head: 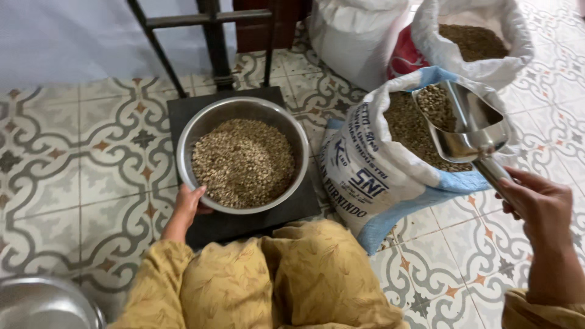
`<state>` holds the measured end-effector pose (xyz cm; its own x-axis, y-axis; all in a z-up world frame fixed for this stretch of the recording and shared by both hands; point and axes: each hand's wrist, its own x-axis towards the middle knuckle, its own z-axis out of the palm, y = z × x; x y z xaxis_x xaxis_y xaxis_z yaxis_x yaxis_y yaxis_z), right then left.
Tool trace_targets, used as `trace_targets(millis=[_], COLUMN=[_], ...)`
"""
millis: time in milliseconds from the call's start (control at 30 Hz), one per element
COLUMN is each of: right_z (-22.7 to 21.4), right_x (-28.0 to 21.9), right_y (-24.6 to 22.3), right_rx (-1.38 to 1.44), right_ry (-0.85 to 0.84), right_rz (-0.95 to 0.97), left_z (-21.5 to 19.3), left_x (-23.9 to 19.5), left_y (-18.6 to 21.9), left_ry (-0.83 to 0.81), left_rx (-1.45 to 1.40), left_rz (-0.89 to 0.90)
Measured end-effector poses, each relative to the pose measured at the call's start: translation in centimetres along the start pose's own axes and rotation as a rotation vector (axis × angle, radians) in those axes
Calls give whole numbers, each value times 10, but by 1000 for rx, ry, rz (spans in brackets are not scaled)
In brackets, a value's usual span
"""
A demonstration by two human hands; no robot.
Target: The person scoops grains from a large sack using a metal scoop and pours them into a metal bowl placed on a scale. The person repeats this scooping and pouring action multiple times to fill the bowl.
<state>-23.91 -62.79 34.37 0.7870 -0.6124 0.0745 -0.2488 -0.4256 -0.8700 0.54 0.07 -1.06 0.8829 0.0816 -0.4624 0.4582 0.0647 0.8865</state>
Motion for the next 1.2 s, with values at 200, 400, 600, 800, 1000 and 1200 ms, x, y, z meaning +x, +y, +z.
trace_targets(millis=[200, 400, 600, 800, 1000, 1200], right_z=[73, 136, 233, 289, 294, 295], right_x=[-53, -21, -38, -51, -43, -49], right_y=[-114, -56, -86, -76, -85, -79], right_rx=[-117, 29, -339, -967, -1133, -1057], right_ry=[-140, -357, -453, -387, -232, -355], right_rz=[38, -18, 43, -701, -1190, -1316], left_z=[4, 9, 0, 8, 13, 7], left_x=[-4, -16, 37, 12, -57, -4], left_y=[4, 21, -29, -3, 68, 13], left_ry=[34, 31, 75, 10, 7, 32], left_rx=[119, 94, 463, 34, 334, 380], left_rz=[-44, -37, 115, -62, -21, -14])
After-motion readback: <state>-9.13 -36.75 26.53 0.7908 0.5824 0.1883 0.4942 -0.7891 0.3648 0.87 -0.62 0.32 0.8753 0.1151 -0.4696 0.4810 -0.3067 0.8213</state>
